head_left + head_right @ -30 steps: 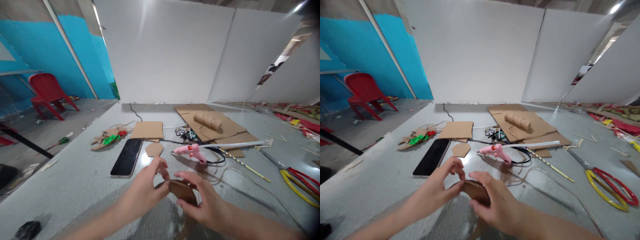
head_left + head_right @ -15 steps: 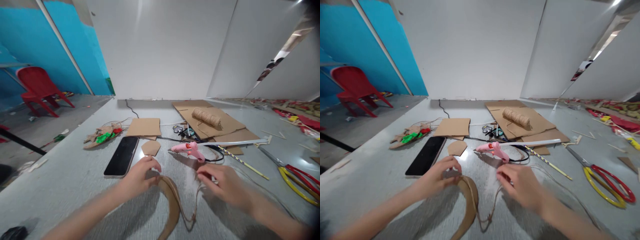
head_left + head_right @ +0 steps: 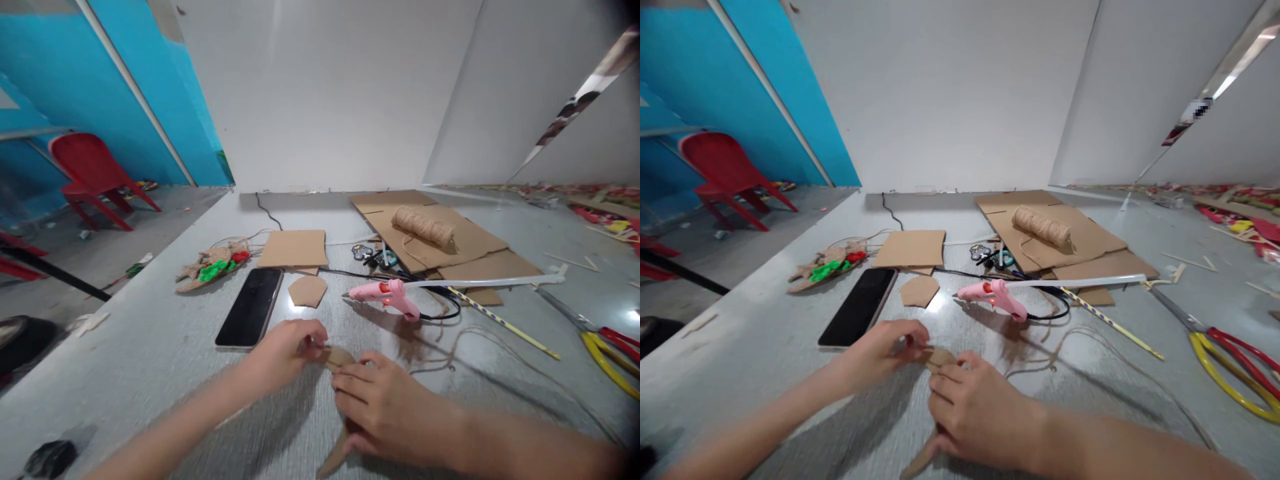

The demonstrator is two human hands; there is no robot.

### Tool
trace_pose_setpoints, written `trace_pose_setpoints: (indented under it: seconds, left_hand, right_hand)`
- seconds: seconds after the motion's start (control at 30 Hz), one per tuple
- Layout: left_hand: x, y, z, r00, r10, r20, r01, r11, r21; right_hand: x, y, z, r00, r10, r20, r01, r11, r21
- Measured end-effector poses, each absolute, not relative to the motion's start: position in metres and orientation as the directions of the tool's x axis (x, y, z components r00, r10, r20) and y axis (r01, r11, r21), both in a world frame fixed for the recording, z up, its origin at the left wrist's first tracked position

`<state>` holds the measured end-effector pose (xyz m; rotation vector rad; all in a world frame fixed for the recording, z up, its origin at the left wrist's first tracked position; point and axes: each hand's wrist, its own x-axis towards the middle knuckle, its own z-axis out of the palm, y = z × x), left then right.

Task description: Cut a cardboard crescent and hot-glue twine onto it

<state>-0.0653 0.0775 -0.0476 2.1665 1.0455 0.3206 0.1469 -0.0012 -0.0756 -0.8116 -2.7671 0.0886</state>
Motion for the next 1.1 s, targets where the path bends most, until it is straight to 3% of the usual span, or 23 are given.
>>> trace_pose_setpoints:
  seconds: [0.2, 0.37, 0.57, 0.7, 0.83, 0.93, 1.03, 1.1]
  left_hand:
    - [-0.076, 0.084, -0.024, 0.589, 0.808, -0.017, 0.591, -0.416, 0.692]
    - [-0.067, 0.084, -0.024, 0.596, 0.801, -0.048, 0.497, -0.321, 0.806]
    - [-0.066, 0.085, -0.025, 0.424, 0.878, 0.224, 0.472, -0.425, 0.773]
    - [-0.081, 0.088, -0.011, 0.338, 0.880, 0.334, 0.516, -0.470, 0.716]
    - [-0.094, 0.085, 0.001, 0.363, 0.872, 0.330, 0.516, -0.482, 0.708]
    - [-0.098, 0.081, 0.001, 0.344, 0.880, 0.328, 0.531, -0.471, 0.705]
    - [-0.093, 0.081, 0.000, 0.334, 0.868, 0.366, 0.548, -0.495, 0.674]
    - [-0.084, 0.083, 0.002, 0.366, 0.831, 0.418, 0.545, -0.556, 0.627]
  right_hand:
    - [0.147, 0.001, -0.071, -0.812, 0.551, 0.192, 0.523, 0.833, -0.180]
    - [0.146, 0.001, -0.071, -0.814, 0.546, 0.200, 0.522, 0.838, -0.160]
    - [0.149, 0.003, -0.068, -0.817, 0.539, 0.205, 0.506, 0.841, -0.193]
    - [0.154, 0.004, -0.060, -0.780, 0.499, 0.379, 0.430, 0.866, -0.255]
    - [0.180, 0.005, -0.057, -0.582, 0.565, 0.585, 0.499, 0.816, -0.292]
    - [0.215, 0.009, -0.066, -0.284, 0.717, 0.636, 0.694, 0.612, -0.379]
    - [0.246, 0.019, -0.073, 0.086, 0.834, 0.545, 0.788, 0.278, -0.550]
    - [0.254, 0.030, -0.072, 0.143, 0.882, 0.449, 0.783, 0.177, -0.596]
